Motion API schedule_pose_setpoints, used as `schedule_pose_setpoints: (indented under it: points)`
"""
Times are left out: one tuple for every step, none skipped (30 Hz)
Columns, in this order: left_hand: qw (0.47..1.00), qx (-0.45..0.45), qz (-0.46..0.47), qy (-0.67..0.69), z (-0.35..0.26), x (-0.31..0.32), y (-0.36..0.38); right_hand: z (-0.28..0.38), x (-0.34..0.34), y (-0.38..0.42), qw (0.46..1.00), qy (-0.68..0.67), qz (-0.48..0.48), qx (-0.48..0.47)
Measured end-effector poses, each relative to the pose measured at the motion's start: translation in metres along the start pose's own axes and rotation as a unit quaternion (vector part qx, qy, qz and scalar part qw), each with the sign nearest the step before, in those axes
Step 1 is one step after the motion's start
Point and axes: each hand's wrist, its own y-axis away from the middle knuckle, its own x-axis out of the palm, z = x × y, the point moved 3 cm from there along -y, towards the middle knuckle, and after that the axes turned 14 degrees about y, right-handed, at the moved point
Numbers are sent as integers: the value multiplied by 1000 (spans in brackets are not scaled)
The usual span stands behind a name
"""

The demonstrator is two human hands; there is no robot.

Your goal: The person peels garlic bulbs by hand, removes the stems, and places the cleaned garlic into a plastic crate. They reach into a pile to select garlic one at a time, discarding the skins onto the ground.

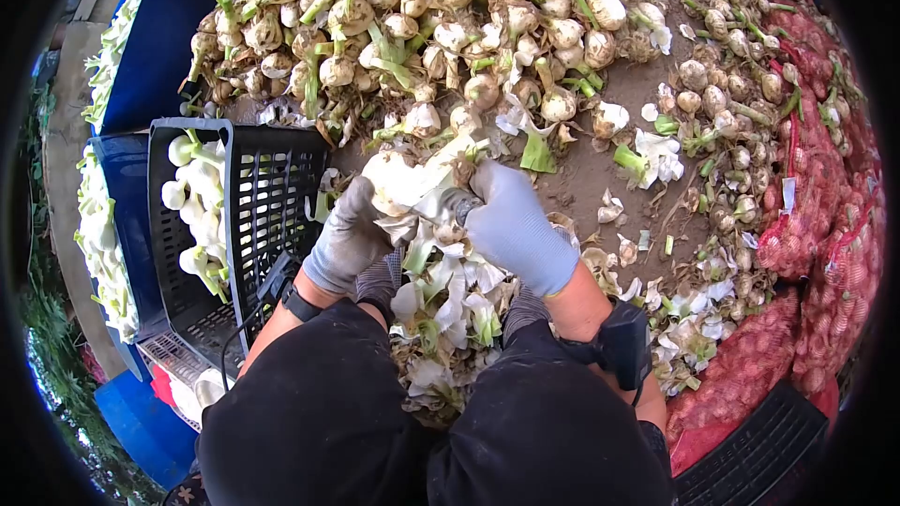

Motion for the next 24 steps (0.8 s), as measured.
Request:
schedule_pose_setpoints:
  points:
    - [1000,-1,-3,-19,2,-6,-2,-6,3,-3,1000,0,1,1]
    - [999,-2,-4,-39,3,-7,-4,-12,3,-6,981,125,-113,-97]
    - [999,-2,-4,-38,3,-4,-5,-14,5,-7,924,246,-222,-191]
    - [1000,-2,-12,-28,2,2,-6,-19,12,-10,924,247,-222,-191]
    - [1000,-1,-20,-19,1,8,-6,-23,17,-12,950,133,-212,-188]
    - [998,28,-47,-35,-2,9,-7,-29,23,-16,963,16,-198,-183]
    - [998,27,-48,-36,-5,12,-6,-38,30,-23,963,15,-198,-182]
    - [992,5,-44,-120,-8,16,-5,-49,44,-34,937,-322,1,-131]
    - [978,-18,-36,-203,-9,18,-5,-54,55,-35,766,-610,196,-62]
    - [965,-17,-36,-261,-8,18,-3,-16,25,-18,947,-309,30,-82]
    - [964,-18,-36,-261,-6,13,-2,-25,32,-19,947,-309,30,-82]
    - [954,10,-34,-298,-6,2,-2,-41,45,-25,944,-316,37,-84]
    - [941,38,-34,-333,-7,-2,-2,-38,48,-27,941,-324,45,-87]
    - [927,57,-25,-370,-4,-3,0,-34,42,-24,937,-343,49,-47]
    - [927,58,-26,-370,-7,-6,1,-33,42,-24,937,-343,50,-47]
    - [951,5,-54,-306,-12,-3,2,-32,41,-23,957,-281,38,-64]
    - [967,-49,-79,-239,-14,-3,1,-29,39,-20,973,-217,24,-79]
    - [951,16,-71,-300,-18,-6,-1,-23,44,-12,956,-267,98,-71]
    - [925,59,-54,-371,-22,-13,-5,-20,47,-3,957,-251,140,-38]
    - [900,127,-79,-408,-18,-22,-12,-19,49,0,950,-279,131,-55]
    - [869,194,-104,-444,-15,-27,-17,-19,50,-1,941,-307,121,-72]
    - [868,196,-102,-444,-16,-21,-16,-22,50,-6,941,-306,120,-75]
    - [909,171,-89,-369,-15,-13,-13,-27,49,-13,941,-312,105,-75]
    - [943,142,-78,-291,-13,-7,-11,-31,49,-15,941,-319,90,-74]
